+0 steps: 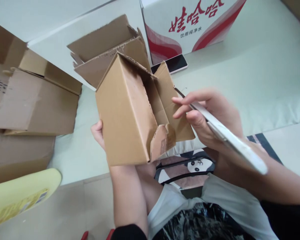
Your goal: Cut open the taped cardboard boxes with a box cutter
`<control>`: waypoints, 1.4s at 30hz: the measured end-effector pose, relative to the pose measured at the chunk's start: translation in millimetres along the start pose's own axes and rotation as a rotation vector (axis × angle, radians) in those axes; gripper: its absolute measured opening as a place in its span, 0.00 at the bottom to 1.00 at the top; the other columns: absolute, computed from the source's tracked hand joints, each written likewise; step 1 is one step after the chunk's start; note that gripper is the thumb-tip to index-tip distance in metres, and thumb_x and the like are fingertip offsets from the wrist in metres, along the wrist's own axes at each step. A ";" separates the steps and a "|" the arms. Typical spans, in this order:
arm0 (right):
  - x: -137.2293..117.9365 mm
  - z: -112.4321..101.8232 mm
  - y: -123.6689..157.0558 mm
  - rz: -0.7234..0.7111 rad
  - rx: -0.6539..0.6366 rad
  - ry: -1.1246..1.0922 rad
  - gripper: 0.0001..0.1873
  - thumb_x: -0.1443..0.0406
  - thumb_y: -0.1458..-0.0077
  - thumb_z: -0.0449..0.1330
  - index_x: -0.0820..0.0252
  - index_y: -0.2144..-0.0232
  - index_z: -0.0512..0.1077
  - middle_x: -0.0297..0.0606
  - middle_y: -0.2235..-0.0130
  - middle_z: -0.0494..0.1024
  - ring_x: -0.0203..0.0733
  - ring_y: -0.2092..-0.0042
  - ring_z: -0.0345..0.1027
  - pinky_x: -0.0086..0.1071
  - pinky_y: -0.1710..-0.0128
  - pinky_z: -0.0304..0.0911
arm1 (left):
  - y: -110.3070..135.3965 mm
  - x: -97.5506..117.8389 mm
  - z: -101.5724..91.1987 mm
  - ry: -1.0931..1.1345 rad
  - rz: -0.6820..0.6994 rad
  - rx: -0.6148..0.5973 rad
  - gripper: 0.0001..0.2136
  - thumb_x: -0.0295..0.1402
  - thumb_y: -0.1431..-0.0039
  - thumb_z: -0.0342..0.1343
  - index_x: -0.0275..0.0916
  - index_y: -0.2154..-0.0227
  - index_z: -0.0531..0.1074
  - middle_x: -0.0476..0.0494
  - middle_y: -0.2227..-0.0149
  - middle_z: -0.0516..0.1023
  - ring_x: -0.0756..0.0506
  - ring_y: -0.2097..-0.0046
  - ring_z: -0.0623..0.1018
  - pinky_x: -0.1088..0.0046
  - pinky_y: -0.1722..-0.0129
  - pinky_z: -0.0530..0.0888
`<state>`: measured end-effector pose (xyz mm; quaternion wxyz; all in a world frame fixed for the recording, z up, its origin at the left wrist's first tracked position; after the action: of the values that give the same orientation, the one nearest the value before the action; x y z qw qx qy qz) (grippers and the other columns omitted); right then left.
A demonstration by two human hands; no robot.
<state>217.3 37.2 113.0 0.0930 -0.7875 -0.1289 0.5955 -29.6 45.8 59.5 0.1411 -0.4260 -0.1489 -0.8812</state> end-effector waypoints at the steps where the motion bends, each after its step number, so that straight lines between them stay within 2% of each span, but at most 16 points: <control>1: -1.0 2.9 -1.6 -0.033 -0.037 0.015 0.16 0.46 0.31 0.56 0.48 0.59 0.70 0.36 0.63 0.82 0.52 0.45 0.79 0.54 0.41 0.71 | -4.2 -0.3 -1.3 -0.019 0.004 -0.015 0.12 0.38 0.40 0.54 0.40 0.76 0.63 0.53 0.74 0.74 0.50 0.71 0.76 0.74 0.67 0.73; 3: -6.5 10.6 -3.2 -0.135 -0.132 0.052 0.15 0.48 0.31 0.57 0.50 0.64 0.67 0.37 0.59 0.85 0.54 0.37 0.74 0.58 0.36 0.65 | -11.7 -2.0 -5.3 -0.051 0.007 -0.039 0.10 0.37 0.41 0.54 0.40 0.75 0.64 0.53 0.73 0.77 0.50 0.70 0.78 0.75 0.66 0.73; 6: -8.8 25.3 -0.7 -0.238 -0.313 0.140 0.18 0.52 0.39 0.67 0.51 0.65 0.63 0.40 0.49 0.84 0.59 0.28 0.61 0.62 0.30 0.55 | -21.4 -6.6 -13.9 -0.082 0.006 -0.061 0.09 0.39 0.44 0.57 0.40 0.72 0.67 0.52 0.70 0.81 0.48 0.68 0.80 0.74 0.63 0.75; 8: -1.4 31.8 0.9 -0.220 -0.407 0.211 0.21 0.54 0.45 0.72 0.51 0.65 0.63 0.41 0.51 0.83 0.61 0.26 0.57 0.64 0.29 0.50 | -26.5 -11.1 -19.6 -0.085 -0.013 -0.070 0.10 0.40 0.47 0.60 0.40 0.71 0.68 0.50 0.69 0.83 0.47 0.67 0.81 0.72 0.62 0.75; 10: 6.5 34.1 0.9 -0.186 -0.448 0.247 0.22 0.55 0.47 0.73 0.52 0.65 0.62 0.40 0.57 0.82 0.64 0.30 0.63 0.65 0.30 0.49 | -30.2 -14.8 -24.8 -0.087 -0.041 -0.054 0.11 0.40 0.50 0.61 0.39 0.69 0.70 0.49 0.67 0.84 0.46 0.66 0.82 0.72 0.63 0.76; 13: 12.5 27.7 -3.7 -0.163 -0.363 0.268 0.21 0.59 0.47 0.71 0.53 0.65 0.60 0.35 0.63 0.78 0.57 0.47 0.76 0.57 0.39 0.59 | -32.6 -14.6 -31.4 -0.097 -0.056 0.033 0.13 0.40 0.52 0.60 0.39 0.65 0.74 0.49 0.68 0.84 0.46 0.67 0.81 0.72 0.65 0.76; 15: 17.0 19.5 -7.4 -0.120 -0.248 0.291 0.19 0.63 0.47 0.68 0.53 0.65 0.58 0.33 0.64 0.77 0.47 0.60 0.74 0.45 0.51 0.63 | -31.8 -11.8 -33.5 -0.094 -0.048 0.110 0.13 0.40 0.52 0.58 0.38 0.65 0.74 0.50 0.69 0.83 0.46 0.67 0.81 0.73 0.66 0.76; 18: 22.1 8.8 -8.1 -0.028 -0.097 0.286 0.18 0.65 0.48 0.66 0.52 0.65 0.58 0.31 0.66 0.76 0.39 0.68 0.66 0.37 0.62 0.58 | -29.0 -4.1 -27.4 -0.083 -0.003 0.133 0.11 0.38 0.50 0.54 0.38 0.67 0.75 0.52 0.70 0.81 0.48 0.65 0.81 0.74 0.65 0.77; 21: 20.3 3.9 -5.3 0.030 -0.017 0.174 0.20 0.63 0.49 0.67 0.51 0.64 0.58 0.29 0.65 0.77 0.38 0.68 0.66 0.36 0.64 0.58 | -25.1 8.5 -14.0 -0.080 0.084 0.026 0.08 0.36 0.47 0.54 0.39 0.68 0.75 0.52 0.69 0.80 0.49 0.64 0.80 0.75 0.62 0.77; 24: 16.9 1.6 -4.2 0.054 0.023 0.024 0.21 0.58 0.48 0.68 0.50 0.64 0.57 0.26 0.70 0.76 0.39 0.70 0.65 0.38 0.66 0.62 | -20.1 14.8 -9.7 -0.122 0.115 -0.038 0.08 0.38 0.46 0.56 0.40 0.67 0.75 0.51 0.67 0.80 0.47 0.62 0.80 0.74 0.60 0.77; 27: 20.3 2.7 -5.0 0.100 0.039 -0.074 0.20 0.56 0.44 0.66 0.49 0.64 0.56 0.27 0.71 0.77 0.41 0.70 0.67 0.42 0.63 0.66 | -16.1 14.8 -16.3 -0.171 0.125 -0.003 0.10 0.39 0.48 0.60 0.41 0.63 0.75 0.49 0.63 0.80 0.45 0.59 0.79 0.71 0.57 0.77; 30: 29.2 15.5 -5.4 0.188 -0.036 -0.089 0.18 0.58 0.44 0.64 0.48 0.63 0.55 0.30 0.67 0.81 0.44 0.67 0.73 0.46 0.61 0.69 | -12.4 10.7 -24.2 -0.210 0.128 0.046 0.17 0.38 0.50 0.67 0.42 0.57 0.73 0.49 0.55 0.80 0.45 0.53 0.79 0.71 0.54 0.77; 32: 31.5 25.2 -4.9 0.217 -0.098 -0.078 0.18 0.58 0.44 0.63 0.48 0.63 0.55 0.32 0.64 0.82 0.45 0.65 0.75 0.47 0.60 0.71 | -11.0 5.9 -22.8 -0.277 0.109 0.012 0.21 0.40 0.48 0.69 0.44 0.53 0.73 0.47 0.50 0.79 0.45 0.50 0.78 0.71 0.52 0.77; 36: 30.7 29.3 -4.5 0.208 -0.096 -0.030 0.18 0.60 0.46 0.64 0.49 0.62 0.56 0.35 0.59 0.83 0.46 0.61 0.77 0.49 0.56 0.73 | -11.9 -2.4 -24.5 -0.461 0.041 -0.011 0.24 0.44 0.48 0.68 0.49 0.48 0.74 0.45 0.41 0.74 0.41 0.41 0.76 0.72 0.55 0.76; 39: 33.7 28.6 -3.4 0.213 -0.080 -0.032 0.18 0.60 0.47 0.64 0.49 0.62 0.57 0.36 0.57 0.83 0.46 0.56 0.77 0.51 0.51 0.72 | -14.9 -1.0 -30.5 -0.543 0.038 0.034 0.23 0.40 0.49 0.66 0.49 0.48 0.76 0.44 0.39 0.74 0.39 0.39 0.75 0.73 0.58 0.76; 42: 37.2 28.9 -2.4 0.223 -0.087 -0.028 0.17 0.59 0.46 0.64 0.49 0.62 0.58 0.36 0.56 0.82 0.46 0.54 0.77 0.52 0.51 0.72 | -17.1 0.4 -32.0 -0.576 0.045 0.047 0.22 0.34 0.48 0.62 0.48 0.48 0.77 0.45 0.38 0.74 0.39 0.41 0.76 0.71 0.56 0.77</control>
<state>198.9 51.0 71.8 -0.0100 -0.7919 -0.0675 0.6068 -59.0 49.2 38.4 0.1224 -0.6585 -0.1937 -0.7168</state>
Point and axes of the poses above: each hand's wrist, its own y-axis away from the middle knuckle, its own z-axis out of the palm, x = y × z, the point moved 10 cm from there along -y, towards the middle knuckle
